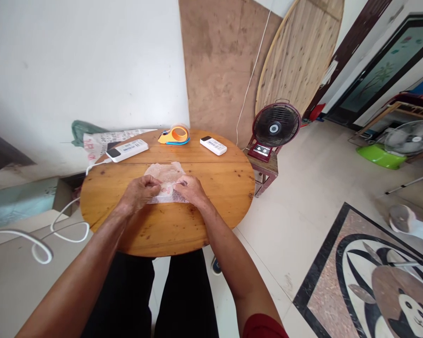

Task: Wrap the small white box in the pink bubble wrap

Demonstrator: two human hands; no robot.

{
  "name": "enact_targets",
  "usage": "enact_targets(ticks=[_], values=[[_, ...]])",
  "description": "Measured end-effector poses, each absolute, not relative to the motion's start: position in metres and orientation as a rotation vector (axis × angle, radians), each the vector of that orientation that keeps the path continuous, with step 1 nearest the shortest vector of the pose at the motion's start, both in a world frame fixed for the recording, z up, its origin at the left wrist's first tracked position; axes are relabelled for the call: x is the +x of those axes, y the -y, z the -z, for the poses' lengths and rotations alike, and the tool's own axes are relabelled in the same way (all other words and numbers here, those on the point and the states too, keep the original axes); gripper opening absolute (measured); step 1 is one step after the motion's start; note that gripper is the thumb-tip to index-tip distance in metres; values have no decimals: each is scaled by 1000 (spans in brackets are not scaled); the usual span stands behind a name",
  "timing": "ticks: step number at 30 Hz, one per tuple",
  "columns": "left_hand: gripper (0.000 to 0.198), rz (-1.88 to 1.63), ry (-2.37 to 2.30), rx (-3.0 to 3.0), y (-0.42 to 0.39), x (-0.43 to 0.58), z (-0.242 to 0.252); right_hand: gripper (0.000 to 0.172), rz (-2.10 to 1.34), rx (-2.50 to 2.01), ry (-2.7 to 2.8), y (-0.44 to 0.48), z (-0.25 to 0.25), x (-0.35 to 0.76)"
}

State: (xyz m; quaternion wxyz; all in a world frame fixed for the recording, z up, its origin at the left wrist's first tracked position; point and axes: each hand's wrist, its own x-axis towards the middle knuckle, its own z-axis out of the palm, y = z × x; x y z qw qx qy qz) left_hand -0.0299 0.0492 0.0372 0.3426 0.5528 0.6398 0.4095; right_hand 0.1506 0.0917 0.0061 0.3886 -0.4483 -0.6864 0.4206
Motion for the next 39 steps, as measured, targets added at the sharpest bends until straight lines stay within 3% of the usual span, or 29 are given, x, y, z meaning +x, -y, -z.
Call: enact_targets(ticks=[6, 19, 25, 39], values=[[25, -1118, -1620, 1445, -52, -31, -31, 23, -1058, -1210, 1724, -91, -8, 151], [43, -1038, -1609, 1531, -54, -36, -27, 24, -639, -1592, 1861, -85, -21, 155], [25, -1111, -1540, 1993, -60, -42, -14, 22, -494, -1722, 1922, -83, -24, 154], [28, -1007, -1656, 2071, -58, -39, -13, 17, -326, -1746, 1907, -82, -28, 161]])
